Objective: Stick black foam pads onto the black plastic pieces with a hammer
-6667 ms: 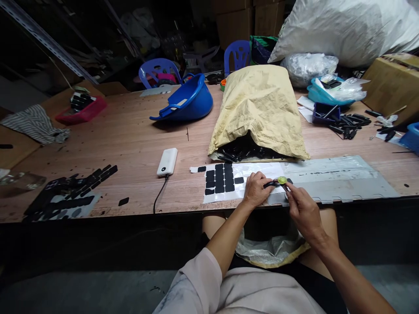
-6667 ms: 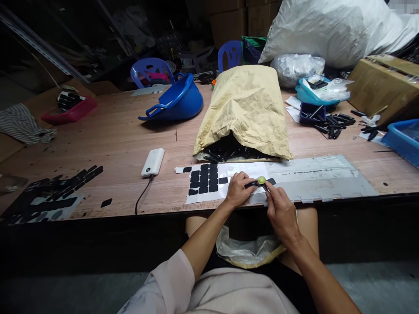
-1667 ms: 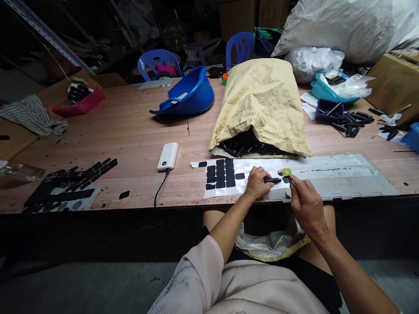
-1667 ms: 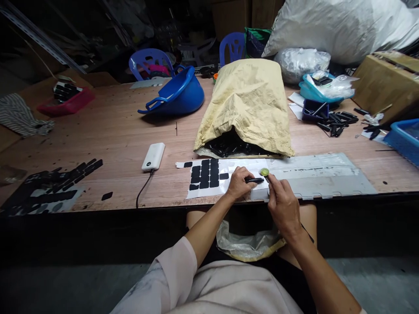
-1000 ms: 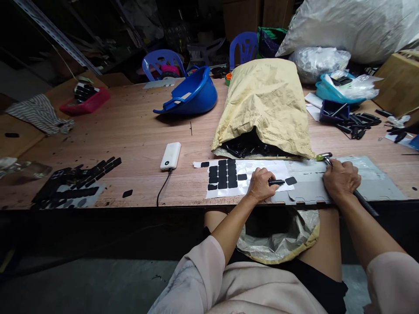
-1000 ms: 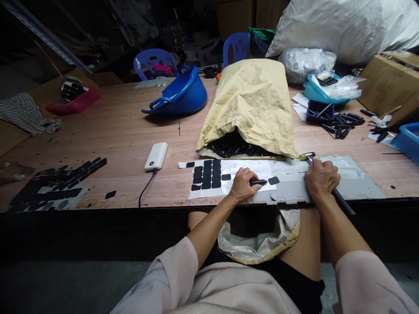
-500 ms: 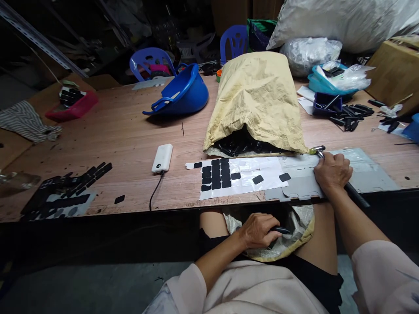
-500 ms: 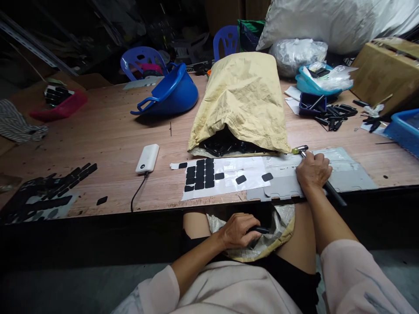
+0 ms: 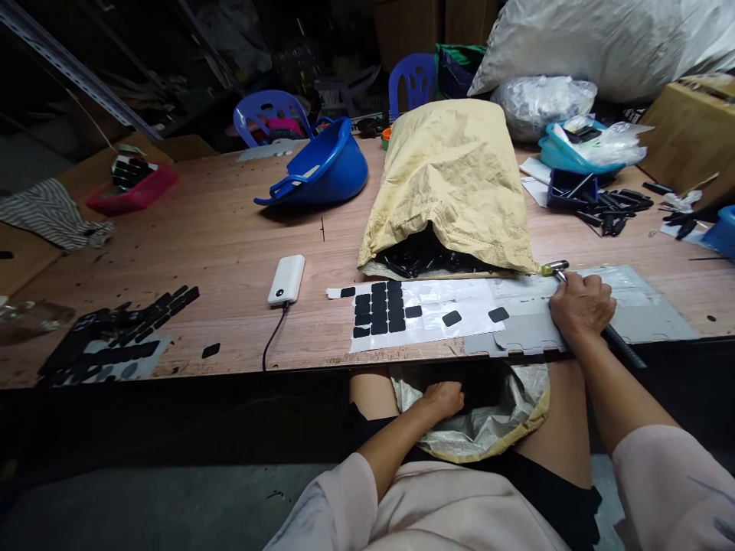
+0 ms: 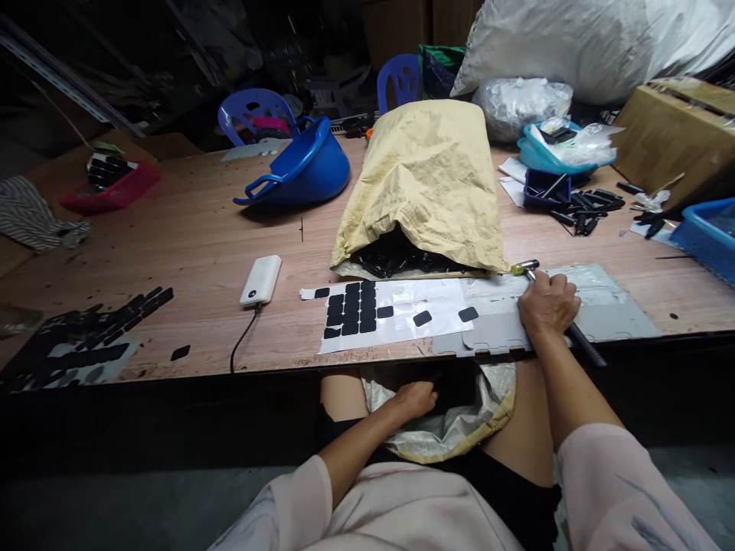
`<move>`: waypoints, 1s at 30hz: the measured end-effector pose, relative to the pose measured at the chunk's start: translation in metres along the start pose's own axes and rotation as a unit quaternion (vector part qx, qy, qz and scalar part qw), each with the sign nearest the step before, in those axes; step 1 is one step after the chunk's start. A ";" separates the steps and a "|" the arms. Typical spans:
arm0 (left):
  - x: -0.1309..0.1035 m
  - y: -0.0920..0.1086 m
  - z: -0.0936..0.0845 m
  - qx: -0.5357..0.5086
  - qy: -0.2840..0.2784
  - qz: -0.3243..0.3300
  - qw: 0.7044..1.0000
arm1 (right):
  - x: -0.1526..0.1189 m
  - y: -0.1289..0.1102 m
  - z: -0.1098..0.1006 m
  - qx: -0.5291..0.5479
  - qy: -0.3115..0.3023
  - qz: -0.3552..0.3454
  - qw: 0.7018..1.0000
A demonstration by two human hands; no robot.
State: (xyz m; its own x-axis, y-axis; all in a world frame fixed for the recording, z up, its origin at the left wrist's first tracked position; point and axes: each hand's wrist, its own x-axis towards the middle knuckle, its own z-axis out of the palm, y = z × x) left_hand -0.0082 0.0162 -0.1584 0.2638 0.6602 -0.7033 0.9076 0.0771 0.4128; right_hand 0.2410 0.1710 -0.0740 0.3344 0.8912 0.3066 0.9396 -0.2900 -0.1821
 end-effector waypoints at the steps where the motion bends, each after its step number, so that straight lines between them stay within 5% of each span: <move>1: -0.006 0.000 -0.004 0.003 -0.001 0.041 0.999 | 0.000 0.000 0.000 0.003 0.000 0.000 1.000; 5: -0.029 0.000 -0.050 -0.091 -0.003 0.332 0.939 | -0.002 0.001 -0.001 0.017 0.000 -0.009 1.000; 7: -0.031 -0.004 -0.090 -0.195 0.088 0.374 0.903 | -0.002 0.002 0.000 0.018 0.004 -0.013 1.000; 11: -0.009 -0.021 -0.174 -0.249 0.500 0.144 0.817 | -0.002 0.003 0.003 0.009 0.012 -0.017 1.000; 13: 0.008 -0.030 -0.204 -0.230 0.600 -0.009 0.766 | -0.002 0.003 0.003 0.001 0.011 -0.015 1.000; 16: 0.027 -0.037 -0.226 -0.204 0.611 -0.121 0.755 | -0.001 0.004 0.004 -0.002 0.010 -0.021 1.000; 26: 0.054 -0.018 -0.268 -0.203 0.530 -0.185 0.802 | -0.001 0.004 0.007 -0.026 0.005 -0.024 0.999; 30: 0.061 -0.005 -0.260 -0.190 0.538 -0.159 0.806 | -0.001 0.002 0.004 -0.018 -0.005 -0.010 1.000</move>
State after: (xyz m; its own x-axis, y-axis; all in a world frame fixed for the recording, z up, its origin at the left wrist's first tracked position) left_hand -0.0816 0.2501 -0.0534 -0.5840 0.8116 0.0168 0.6543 0.4584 0.6015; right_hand 0.2420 0.1706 -0.0785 0.3149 0.9002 0.3008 0.9482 -0.2842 -0.1421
